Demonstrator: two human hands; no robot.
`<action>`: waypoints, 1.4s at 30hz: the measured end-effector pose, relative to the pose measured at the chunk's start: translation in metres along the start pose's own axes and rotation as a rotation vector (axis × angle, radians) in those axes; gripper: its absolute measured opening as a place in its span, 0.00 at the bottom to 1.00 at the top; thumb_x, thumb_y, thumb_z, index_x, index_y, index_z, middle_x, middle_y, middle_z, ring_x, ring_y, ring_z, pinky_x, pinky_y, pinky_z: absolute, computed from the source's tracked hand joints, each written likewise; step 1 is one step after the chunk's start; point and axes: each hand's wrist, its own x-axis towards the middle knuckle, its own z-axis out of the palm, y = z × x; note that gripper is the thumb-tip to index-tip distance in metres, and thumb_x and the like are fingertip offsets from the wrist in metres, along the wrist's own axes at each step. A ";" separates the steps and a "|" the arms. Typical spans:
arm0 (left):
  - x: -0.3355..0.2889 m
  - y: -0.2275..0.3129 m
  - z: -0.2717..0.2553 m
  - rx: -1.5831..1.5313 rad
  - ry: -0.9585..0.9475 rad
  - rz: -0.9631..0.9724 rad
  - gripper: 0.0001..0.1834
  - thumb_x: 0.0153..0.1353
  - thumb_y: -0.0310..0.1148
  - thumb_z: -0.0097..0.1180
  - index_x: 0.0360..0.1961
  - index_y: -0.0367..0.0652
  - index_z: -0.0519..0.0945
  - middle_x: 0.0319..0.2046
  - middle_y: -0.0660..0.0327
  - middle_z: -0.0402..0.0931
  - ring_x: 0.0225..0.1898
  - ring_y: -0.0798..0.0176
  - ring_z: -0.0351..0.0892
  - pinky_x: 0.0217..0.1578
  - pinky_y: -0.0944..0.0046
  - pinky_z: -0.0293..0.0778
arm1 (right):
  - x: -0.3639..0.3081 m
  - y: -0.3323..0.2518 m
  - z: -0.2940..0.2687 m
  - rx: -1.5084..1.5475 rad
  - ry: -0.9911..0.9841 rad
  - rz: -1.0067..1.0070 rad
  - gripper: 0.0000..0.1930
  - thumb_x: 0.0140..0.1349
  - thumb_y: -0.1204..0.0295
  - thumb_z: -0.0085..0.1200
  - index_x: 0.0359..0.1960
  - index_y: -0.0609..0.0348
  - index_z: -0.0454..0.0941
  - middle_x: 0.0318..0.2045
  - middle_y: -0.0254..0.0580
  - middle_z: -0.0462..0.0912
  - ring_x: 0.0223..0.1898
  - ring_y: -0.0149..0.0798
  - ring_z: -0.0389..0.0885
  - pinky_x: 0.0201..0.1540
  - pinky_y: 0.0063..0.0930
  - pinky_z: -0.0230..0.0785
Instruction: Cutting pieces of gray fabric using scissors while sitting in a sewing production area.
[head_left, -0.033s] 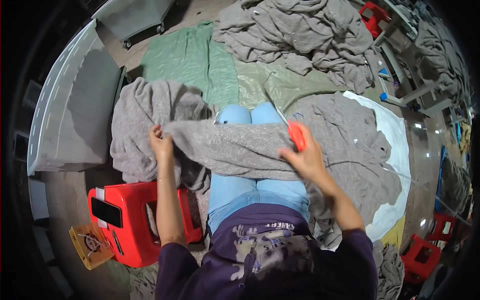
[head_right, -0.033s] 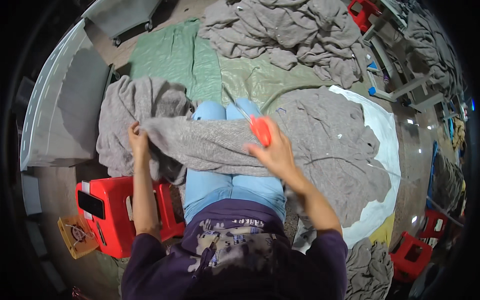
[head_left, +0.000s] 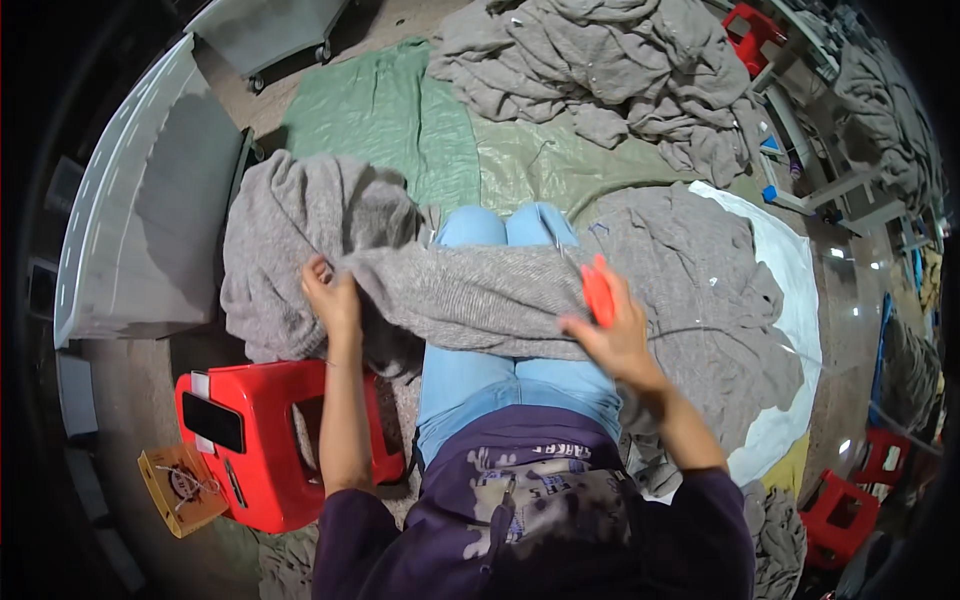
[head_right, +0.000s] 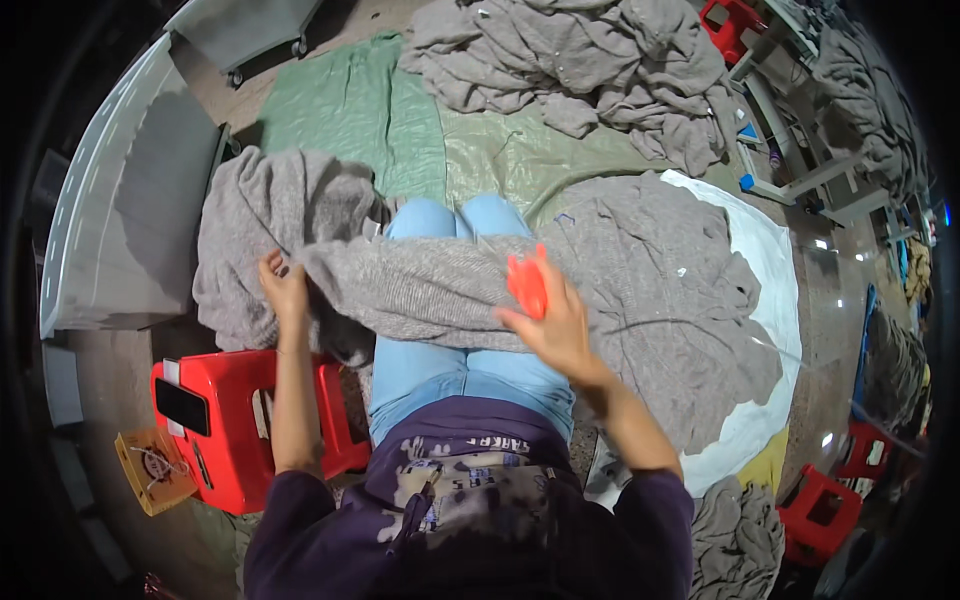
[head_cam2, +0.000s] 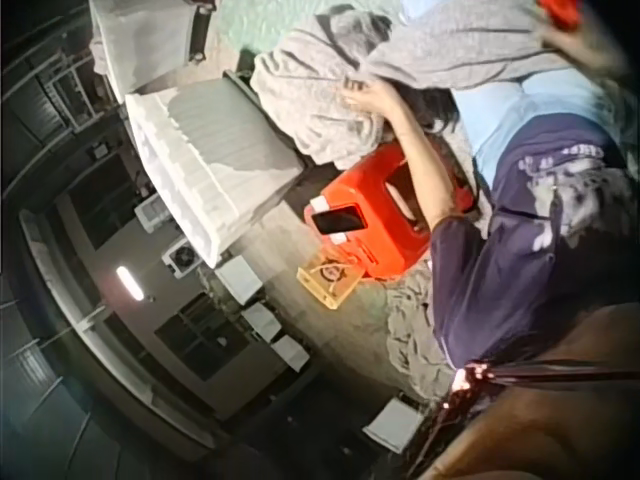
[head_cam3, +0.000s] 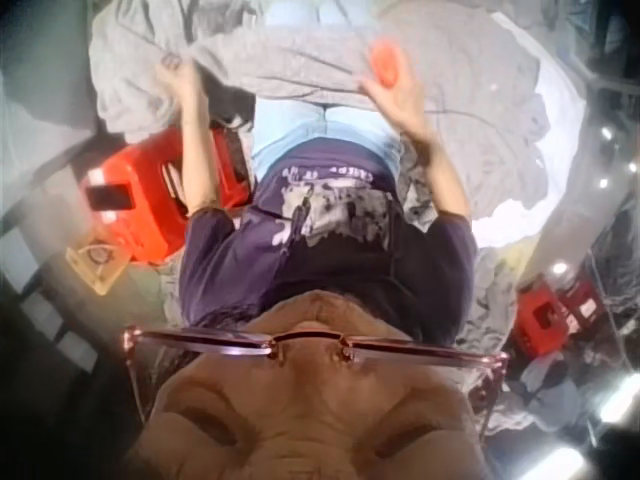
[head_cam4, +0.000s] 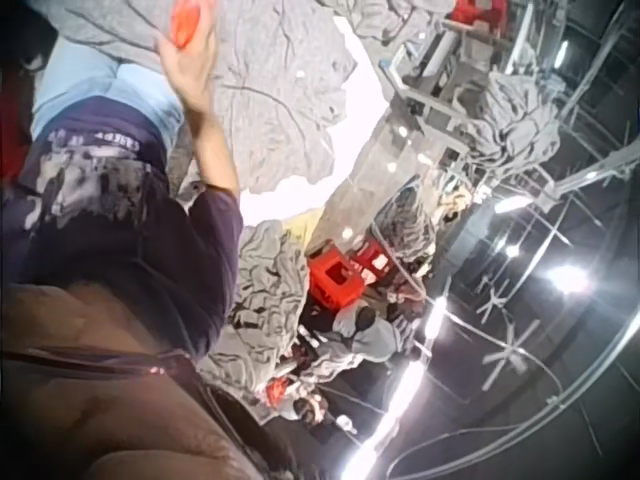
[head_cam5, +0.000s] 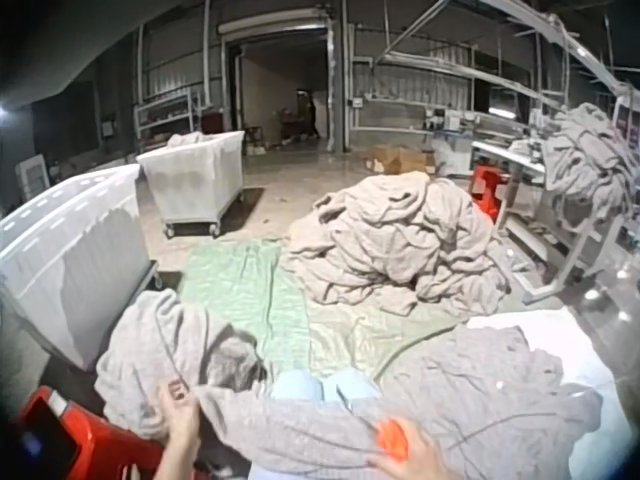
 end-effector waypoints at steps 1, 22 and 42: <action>-0.032 0.007 0.014 0.425 0.212 0.316 0.06 0.56 0.25 0.52 0.36 0.37 0.74 0.31 0.53 0.76 0.31 0.64 0.76 0.33 0.62 0.72 | -0.028 0.005 0.003 -0.050 0.006 -0.057 0.34 0.45 0.67 0.69 0.54 0.62 0.66 0.40 0.48 0.78 0.35 0.47 0.77 0.35 0.35 0.69; -0.037 0.102 0.068 -0.278 -0.849 -0.193 0.12 0.56 0.21 0.46 0.39 0.34 0.78 0.30 0.57 0.78 0.25 0.63 0.79 0.24 0.69 0.75 | -0.004 0.063 -0.036 -0.513 0.158 0.367 0.25 0.46 0.84 0.46 0.46 0.44 0.72 0.25 0.56 0.78 0.29 0.60 0.78 0.29 0.49 0.67; 0.273 0.373 0.043 -0.755 -0.234 0.690 0.07 0.63 0.27 0.50 0.39 0.36 0.76 0.32 0.59 0.77 0.33 0.65 0.78 0.36 0.67 0.77 | 0.196 -0.055 -0.230 -0.487 0.604 -0.582 0.28 0.51 0.81 0.52 0.58 0.64 0.66 0.44 0.47 0.80 0.46 0.40 0.80 0.52 0.32 0.72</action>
